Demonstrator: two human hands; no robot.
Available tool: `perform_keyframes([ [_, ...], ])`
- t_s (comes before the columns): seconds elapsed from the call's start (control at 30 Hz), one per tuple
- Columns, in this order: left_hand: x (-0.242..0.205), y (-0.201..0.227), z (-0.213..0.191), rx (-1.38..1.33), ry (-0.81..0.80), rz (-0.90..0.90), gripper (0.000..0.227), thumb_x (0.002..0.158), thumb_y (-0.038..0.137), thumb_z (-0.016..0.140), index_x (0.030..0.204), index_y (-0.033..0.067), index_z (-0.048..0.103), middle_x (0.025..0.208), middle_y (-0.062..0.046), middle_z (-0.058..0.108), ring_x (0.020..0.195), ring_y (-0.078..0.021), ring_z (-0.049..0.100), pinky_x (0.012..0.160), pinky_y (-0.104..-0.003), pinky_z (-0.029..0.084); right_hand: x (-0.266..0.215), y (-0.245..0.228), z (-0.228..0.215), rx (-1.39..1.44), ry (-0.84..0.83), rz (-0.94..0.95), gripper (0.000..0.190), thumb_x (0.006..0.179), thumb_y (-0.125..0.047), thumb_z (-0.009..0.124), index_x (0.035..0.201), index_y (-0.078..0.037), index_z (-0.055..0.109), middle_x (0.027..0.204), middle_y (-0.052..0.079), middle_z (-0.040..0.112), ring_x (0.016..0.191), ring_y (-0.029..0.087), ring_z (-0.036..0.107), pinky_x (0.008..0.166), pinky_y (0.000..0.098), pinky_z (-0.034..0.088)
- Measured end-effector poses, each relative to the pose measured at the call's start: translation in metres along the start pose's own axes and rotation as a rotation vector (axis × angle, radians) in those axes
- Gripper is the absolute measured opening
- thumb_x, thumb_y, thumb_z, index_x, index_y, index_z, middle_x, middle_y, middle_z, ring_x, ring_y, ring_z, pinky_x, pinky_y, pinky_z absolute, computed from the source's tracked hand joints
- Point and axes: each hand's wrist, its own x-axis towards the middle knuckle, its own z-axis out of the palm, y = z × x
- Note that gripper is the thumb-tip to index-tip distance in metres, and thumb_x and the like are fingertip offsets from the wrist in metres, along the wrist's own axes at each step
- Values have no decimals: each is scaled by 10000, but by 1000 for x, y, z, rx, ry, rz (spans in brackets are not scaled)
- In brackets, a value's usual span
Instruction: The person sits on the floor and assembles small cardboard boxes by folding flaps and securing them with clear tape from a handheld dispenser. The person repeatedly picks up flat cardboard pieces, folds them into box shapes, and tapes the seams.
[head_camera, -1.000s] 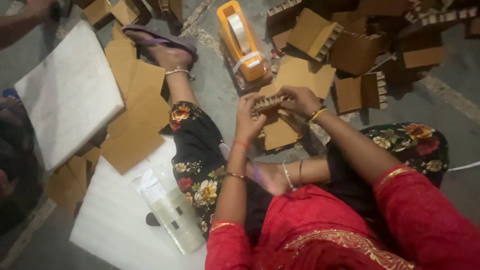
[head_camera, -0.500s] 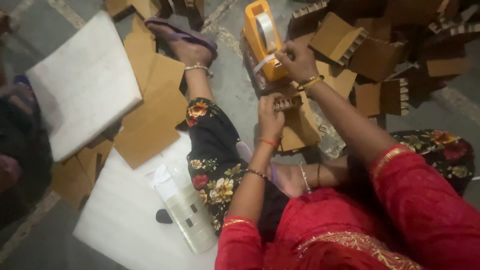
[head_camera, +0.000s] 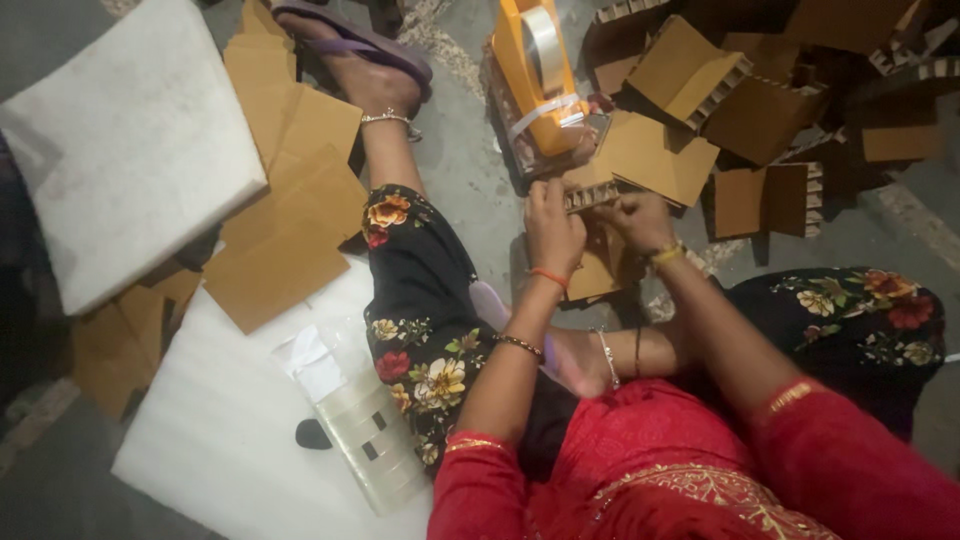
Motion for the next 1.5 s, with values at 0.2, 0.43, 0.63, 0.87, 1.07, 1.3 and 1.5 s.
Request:
perform_keyframes([
  [0.2, 1, 0, 0, -8, -11, -9, 383, 717, -71, 575, 1059, 97, 612, 1078, -168, 563, 1045, -428, 547, 941, -515, 453, -3, -59, -22, -496, 217, -607, 436, 685, -201, 847, 1087, -53, 763, 1056, 171, 689, 904, 298, 662, 712, 381, 540],
  [0.43, 0, -6, 7, -23, -27, 14, 388, 764, -76, 558, 1111, 89, 606, 1108, -179, 556, 1078, -430, 539, 960, -514, 448, 65, -123, -29, 48, -195, -194, 263, 927, -315, 762, 1077, -100, 790, 980, 88, 749, 913, 152, 702, 802, 296, 558],
  [0.63, -1, 7, -16, -121, -52, 69, 394, 746, -75, 543, 1113, 55, 601, 1116, -194, 545, 1109, -424, 527, 996, -514, 439, 78, -137, -42, -197, -204, -268, 271, 879, -394, 783, 928, -131, 827, 797, 43, 783, 733, 127, 732, 738, 299, 558],
  [0.87, 3, -5, -14, -17, -35, 246, 381, 786, -77, 545, 1150, 30, 587, 1173, -195, 567, 1165, -429, 524, 1040, -522, 439, 93, -101, -20, -642, 58, -429, 408, 814, -361, 872, 1020, -26, 762, 893, 177, 756, 795, 310, 702, 680, 419, 542],
  [1.07, -22, -4, -4, 17, -208, 408, 346, 824, -35, 593, 1149, 73, 640, 1146, -173, 602, 1150, -421, 535, 1036, -521, 442, 60, -16, -41, 69, -282, -135, 390, 854, -249, 847, 1181, -58, 758, 1080, 42, 774, 988, 146, 696, 858, 324, 577],
  [1.3, -63, 33, -6, -212, -234, 613, 252, 914, 20, 642, 1155, 82, 608, 1127, -148, 605, 1131, -373, 599, 1038, -455, 493, -34, -28, -105, 315, -87, 43, 379, 932, -359, 758, 1188, -80, 744, 1127, 87, 770, 944, 161, 711, 765, 311, 582],
  [1.5, -35, -9, -14, -1002, -401, -411, 270, 978, 144, 526, 1219, 44, 593, 1136, -98, 637, 1056, -234, 603, 943, -357, 508, -59, -94, -125, -313, -234, -484, 519, 771, -422, 830, 1137, -79, 697, 958, 94, 736, 775, 221, 701, 709, 351, 572],
])
